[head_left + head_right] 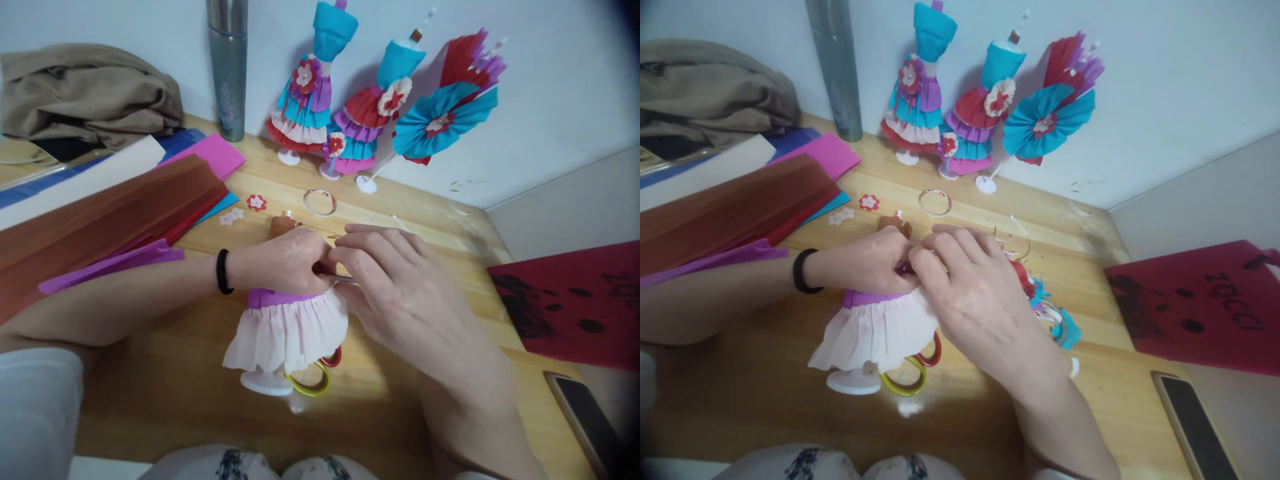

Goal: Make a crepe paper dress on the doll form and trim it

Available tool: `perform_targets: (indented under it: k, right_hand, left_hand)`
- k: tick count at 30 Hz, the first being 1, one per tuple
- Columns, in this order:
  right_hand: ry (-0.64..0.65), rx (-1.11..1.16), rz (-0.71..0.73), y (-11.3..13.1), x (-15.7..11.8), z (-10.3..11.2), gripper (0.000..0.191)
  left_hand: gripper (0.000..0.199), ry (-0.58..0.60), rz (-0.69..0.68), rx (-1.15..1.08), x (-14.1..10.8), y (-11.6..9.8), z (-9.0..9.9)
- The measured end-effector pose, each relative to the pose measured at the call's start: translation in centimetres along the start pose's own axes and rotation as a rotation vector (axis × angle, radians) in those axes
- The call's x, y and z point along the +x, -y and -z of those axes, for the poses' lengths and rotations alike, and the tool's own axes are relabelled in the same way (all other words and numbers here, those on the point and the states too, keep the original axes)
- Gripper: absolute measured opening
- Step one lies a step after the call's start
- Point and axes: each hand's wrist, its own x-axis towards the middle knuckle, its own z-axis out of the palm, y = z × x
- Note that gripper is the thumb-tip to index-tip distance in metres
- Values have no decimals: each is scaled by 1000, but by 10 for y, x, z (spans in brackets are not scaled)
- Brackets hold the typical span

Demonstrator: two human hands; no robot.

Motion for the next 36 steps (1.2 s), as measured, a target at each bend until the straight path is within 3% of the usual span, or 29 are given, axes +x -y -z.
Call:
perform_targets:
  k: [13, 19, 26, 36]
  right_hand:
    - [-26, -49, -21, 8, 3, -9, 17]
    - [-20, -43, -55, 1, 0, -8, 18]
    - [-58, -17, -277, -10, -7, -1, 57]
    - [-129, 164, -381, -6, -9, -4, 52]
  left_hand:
    - [33, -73, 64, 65, 1, 3, -4]
    - [26, -34, 226, -138, 3, 0, 3]
    - [25, -72, 174, -297, 1, 5, 0]
    - [29, -168, 95, -132, 1, 9, -6]
